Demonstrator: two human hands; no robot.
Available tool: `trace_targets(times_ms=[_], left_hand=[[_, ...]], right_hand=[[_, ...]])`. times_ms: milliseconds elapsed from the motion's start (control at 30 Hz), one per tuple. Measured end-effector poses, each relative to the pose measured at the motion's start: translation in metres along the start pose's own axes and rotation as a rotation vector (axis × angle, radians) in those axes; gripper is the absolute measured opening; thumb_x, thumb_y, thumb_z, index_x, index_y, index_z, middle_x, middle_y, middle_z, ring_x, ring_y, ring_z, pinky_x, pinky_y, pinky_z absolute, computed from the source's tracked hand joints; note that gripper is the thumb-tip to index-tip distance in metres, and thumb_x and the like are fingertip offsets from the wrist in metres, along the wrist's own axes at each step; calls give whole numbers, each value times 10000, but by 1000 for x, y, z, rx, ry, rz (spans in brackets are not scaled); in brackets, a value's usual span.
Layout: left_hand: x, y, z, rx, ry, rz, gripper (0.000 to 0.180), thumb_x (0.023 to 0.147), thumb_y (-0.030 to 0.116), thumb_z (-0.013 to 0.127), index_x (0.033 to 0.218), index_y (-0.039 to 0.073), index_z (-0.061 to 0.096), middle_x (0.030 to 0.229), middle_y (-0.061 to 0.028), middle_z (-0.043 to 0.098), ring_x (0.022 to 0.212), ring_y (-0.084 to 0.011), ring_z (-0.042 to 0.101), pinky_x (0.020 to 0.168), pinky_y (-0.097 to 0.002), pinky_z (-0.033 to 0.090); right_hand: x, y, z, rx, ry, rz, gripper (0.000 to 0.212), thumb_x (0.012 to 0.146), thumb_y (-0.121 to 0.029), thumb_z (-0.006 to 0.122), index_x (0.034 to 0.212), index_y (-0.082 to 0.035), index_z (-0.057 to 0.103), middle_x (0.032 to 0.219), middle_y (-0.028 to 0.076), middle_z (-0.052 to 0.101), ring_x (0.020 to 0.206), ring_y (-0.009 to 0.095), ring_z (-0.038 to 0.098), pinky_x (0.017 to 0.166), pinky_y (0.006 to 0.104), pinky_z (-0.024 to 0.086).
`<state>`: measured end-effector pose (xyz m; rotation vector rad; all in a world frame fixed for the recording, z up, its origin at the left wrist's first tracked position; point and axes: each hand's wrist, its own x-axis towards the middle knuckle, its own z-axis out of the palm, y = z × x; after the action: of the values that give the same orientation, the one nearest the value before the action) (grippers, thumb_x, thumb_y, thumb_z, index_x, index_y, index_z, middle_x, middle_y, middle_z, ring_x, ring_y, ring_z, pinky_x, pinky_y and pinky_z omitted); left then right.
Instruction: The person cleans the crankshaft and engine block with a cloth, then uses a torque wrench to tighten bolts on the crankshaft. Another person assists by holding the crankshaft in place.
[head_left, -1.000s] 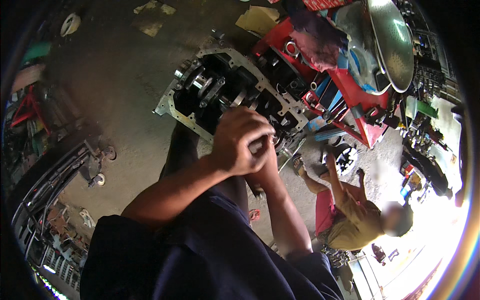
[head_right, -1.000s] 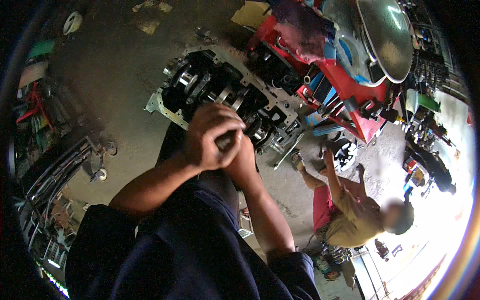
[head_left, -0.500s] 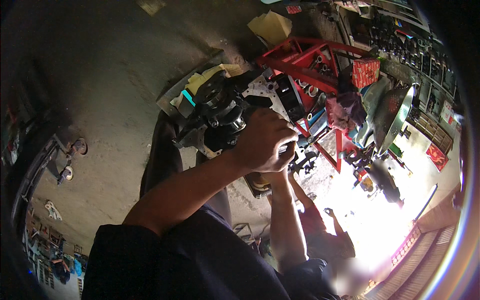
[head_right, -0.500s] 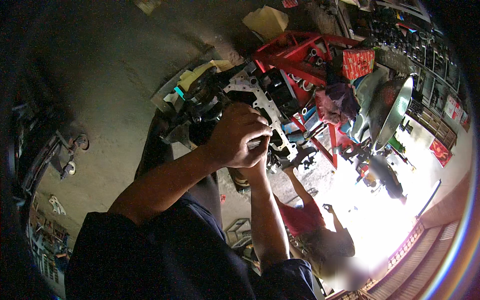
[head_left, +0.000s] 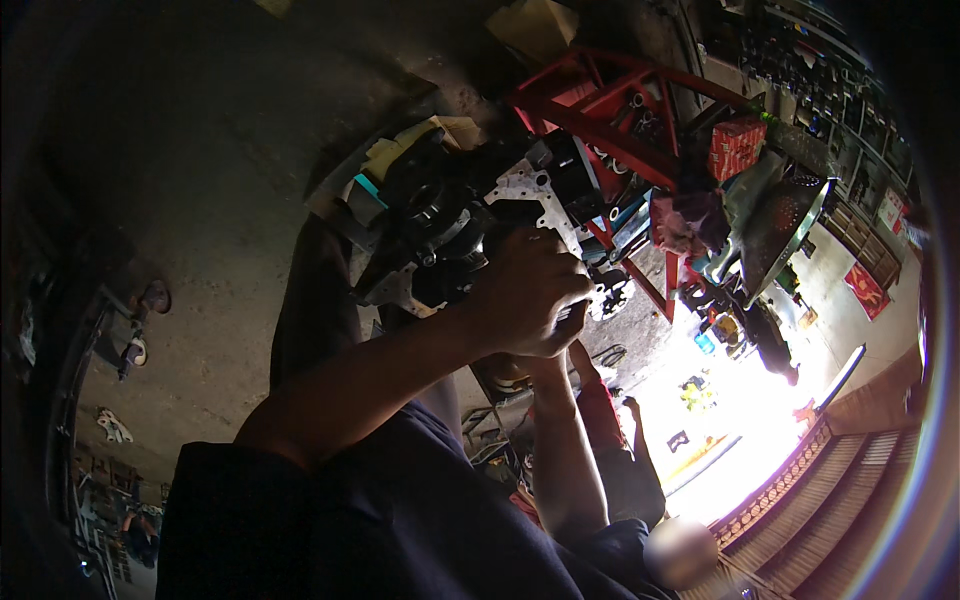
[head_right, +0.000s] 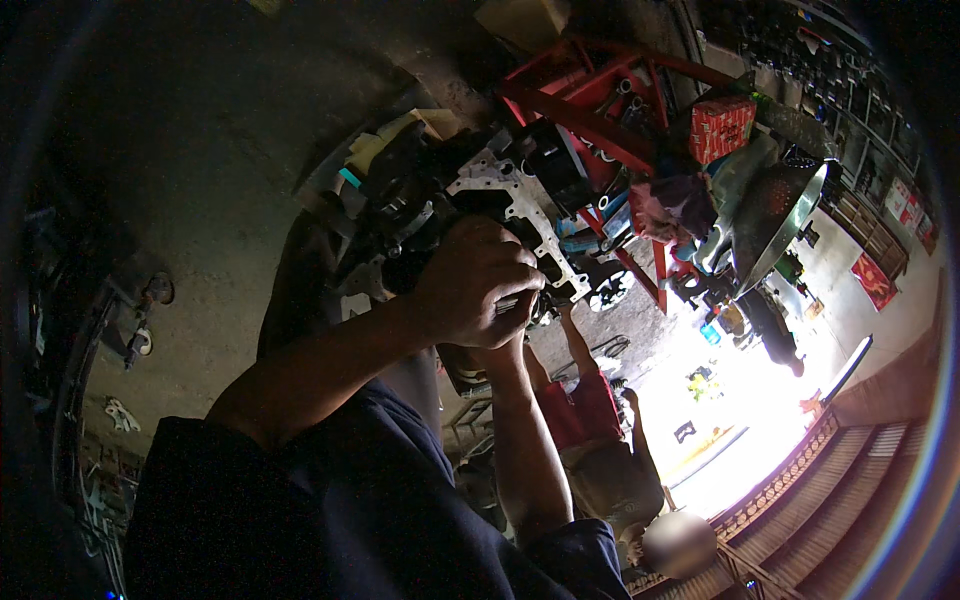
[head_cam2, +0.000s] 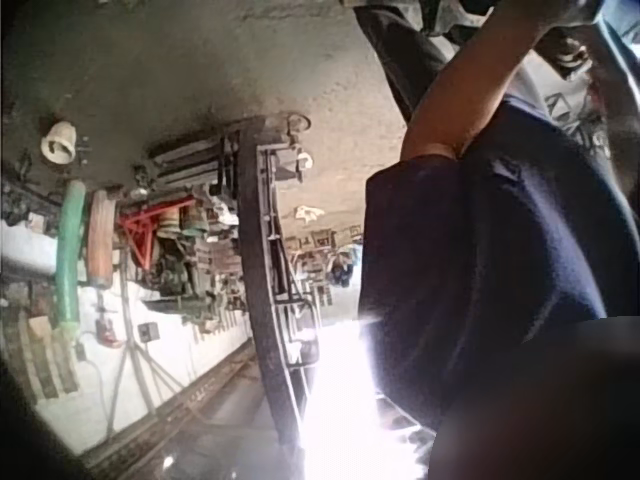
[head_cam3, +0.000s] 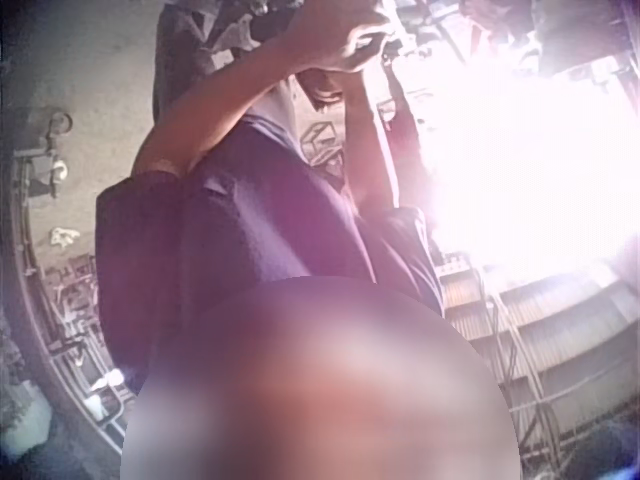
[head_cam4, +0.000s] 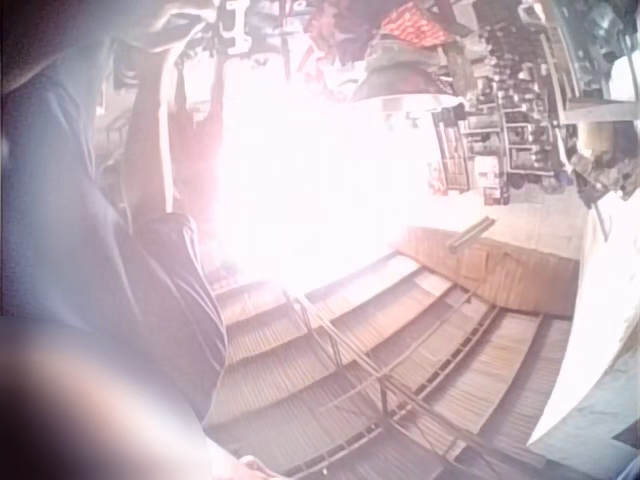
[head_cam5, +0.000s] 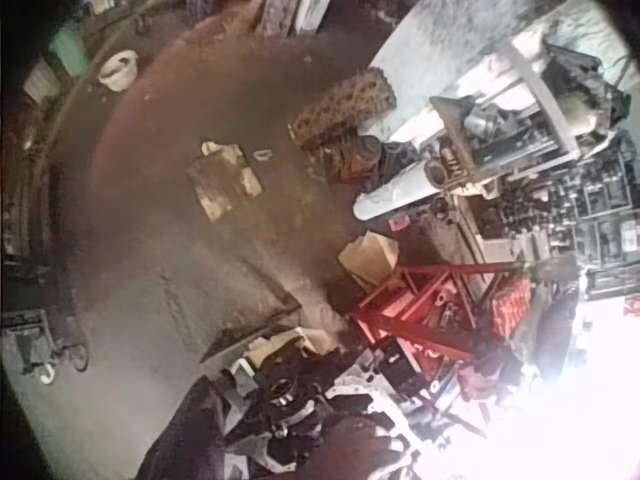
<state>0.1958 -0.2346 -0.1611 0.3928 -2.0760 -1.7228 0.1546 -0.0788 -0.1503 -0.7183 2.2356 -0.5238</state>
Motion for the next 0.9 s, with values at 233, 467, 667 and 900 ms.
trace_targets(times_ms=[233,467,667,900], left_hand=[[-8,2,-1,-23,55,19,290,684,221,751,954,130,696,1026,-44,646,1003,-243,597,977,-439,411],[-58,-46,-18,93,223,-234,199,812,181,730,992,104,693,1061,-86,648,1009,-269,623,895,-401,477],[-93,-91,-12,232,245,-532,145,804,136,774,889,73,674,868,-86,664,814,-261,653,694,-343,519],[-96,-98,-10,127,288,-563,157,776,130,790,796,65,648,771,-90,652,715,-275,652,659,-361,523]], right_hand=[[5,-16,-3,215,-12,72,445,841,-128,612,1253,-37,471,1232,142,537,1155,303,535,977,414,448],[27,-45,-24,-439,-220,-266,407,754,-82,561,1152,-14,611,1166,211,591,1098,383,555,958,455,467],[38,-57,-23,-414,-254,-250,414,789,-100,563,1196,-44,609,1193,190,588,1133,373,543,995,453,437],[34,-49,-14,-294,-120,-276,334,840,-65,576,1170,-24,607,1150,170,596,1076,324,571,918,404,472]])
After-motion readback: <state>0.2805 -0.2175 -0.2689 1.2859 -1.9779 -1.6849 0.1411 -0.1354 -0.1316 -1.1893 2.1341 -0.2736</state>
